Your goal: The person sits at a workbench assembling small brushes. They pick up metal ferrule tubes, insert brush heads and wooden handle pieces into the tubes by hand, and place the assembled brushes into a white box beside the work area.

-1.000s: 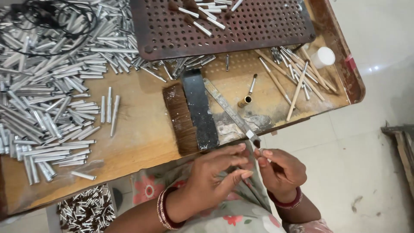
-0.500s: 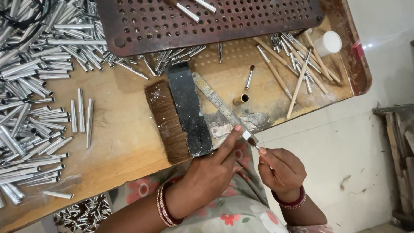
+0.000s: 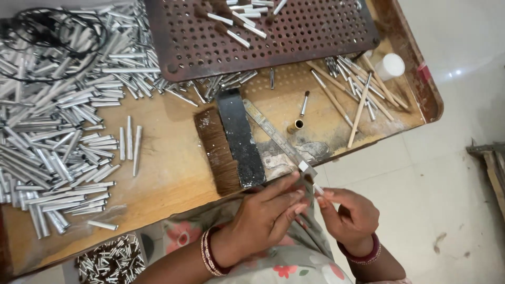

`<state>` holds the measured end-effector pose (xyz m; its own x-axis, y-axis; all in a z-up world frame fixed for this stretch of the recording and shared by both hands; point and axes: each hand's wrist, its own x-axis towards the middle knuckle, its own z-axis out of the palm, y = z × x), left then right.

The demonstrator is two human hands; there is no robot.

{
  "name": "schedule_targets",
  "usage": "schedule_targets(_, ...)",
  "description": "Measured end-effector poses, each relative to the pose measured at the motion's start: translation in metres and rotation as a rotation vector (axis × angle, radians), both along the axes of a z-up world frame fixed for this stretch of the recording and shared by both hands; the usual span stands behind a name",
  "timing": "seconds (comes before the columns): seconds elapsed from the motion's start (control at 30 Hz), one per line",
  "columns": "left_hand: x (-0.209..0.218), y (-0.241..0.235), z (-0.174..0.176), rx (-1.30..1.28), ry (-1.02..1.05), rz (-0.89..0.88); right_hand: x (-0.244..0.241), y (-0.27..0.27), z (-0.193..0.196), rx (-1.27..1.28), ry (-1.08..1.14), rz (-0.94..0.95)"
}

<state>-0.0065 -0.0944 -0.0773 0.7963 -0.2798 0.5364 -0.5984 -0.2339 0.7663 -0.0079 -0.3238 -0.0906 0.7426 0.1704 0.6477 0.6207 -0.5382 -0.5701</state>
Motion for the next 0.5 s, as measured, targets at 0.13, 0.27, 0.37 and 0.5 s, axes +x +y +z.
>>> schedule_targets(0.13, -0.017, 0.007, 0.002, -0.316, 0.189, -0.083, 0.010, 0.017, 0.027, -0.368, -0.014, 0.345)
schedule_targets(0.27, -0.020, 0.029, 0.011, -0.483, 0.315, -0.058, 0.030, 0.043, 0.054, -0.264, -0.004, 0.687)
schedule_targets(0.37, -0.018, 0.045, 0.014, -0.532, 0.215, -0.014, 0.044, 0.058, 0.062, -0.258, 0.222, 0.632)
schedule_targets(0.5, -0.014, 0.068, 0.032, -0.365, 0.005, 0.305, 0.097, 0.096, 0.100, -0.404, -0.080, 0.497)
